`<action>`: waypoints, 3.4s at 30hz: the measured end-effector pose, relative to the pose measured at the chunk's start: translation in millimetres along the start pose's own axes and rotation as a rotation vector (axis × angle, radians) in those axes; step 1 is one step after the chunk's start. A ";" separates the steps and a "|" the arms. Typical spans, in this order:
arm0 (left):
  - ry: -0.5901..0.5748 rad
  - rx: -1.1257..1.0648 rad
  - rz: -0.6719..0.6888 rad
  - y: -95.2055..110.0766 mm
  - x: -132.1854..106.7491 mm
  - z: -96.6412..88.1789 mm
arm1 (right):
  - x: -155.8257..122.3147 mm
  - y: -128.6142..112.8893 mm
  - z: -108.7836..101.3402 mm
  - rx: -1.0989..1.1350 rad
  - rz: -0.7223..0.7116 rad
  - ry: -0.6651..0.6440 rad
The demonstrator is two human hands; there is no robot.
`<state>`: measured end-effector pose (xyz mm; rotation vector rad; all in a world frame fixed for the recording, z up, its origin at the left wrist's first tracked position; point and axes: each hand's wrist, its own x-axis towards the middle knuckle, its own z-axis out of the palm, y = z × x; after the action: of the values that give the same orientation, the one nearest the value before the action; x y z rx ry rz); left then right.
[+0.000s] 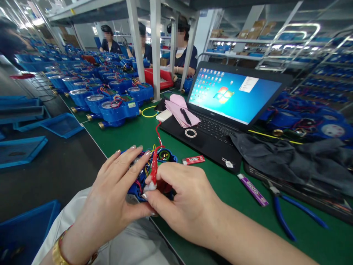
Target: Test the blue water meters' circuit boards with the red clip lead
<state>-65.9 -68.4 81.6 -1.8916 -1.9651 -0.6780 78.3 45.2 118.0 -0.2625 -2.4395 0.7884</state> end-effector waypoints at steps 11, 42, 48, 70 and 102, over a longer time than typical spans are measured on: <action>0.027 0.027 0.017 -1.0 2.1 3.1 | 2.0 1.2 -2.1 0.020 0.006 -0.033; 0.042 0.090 0.066 -4.6 0.8 4.6 | 5.7 3.8 -0.4 0.042 -0.053 -0.119; 0.029 0.061 0.040 -3.2 2.5 4.6 | 6.3 5.4 -1.9 0.023 -0.075 -0.120; -0.065 0.001 -0.025 4.3 1.3 -3.8 | 2.1 1.4 -11.4 0.060 -0.084 -0.062; -0.094 -0.041 -0.023 4.0 7.7 -7.7 | -2.0 1.2 -10.1 0.033 -0.119 -0.076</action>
<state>-63.1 -66.1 92.6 -1.9608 -2.0482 -0.6517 85.6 50.3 123.2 -0.0755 -2.4846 0.7985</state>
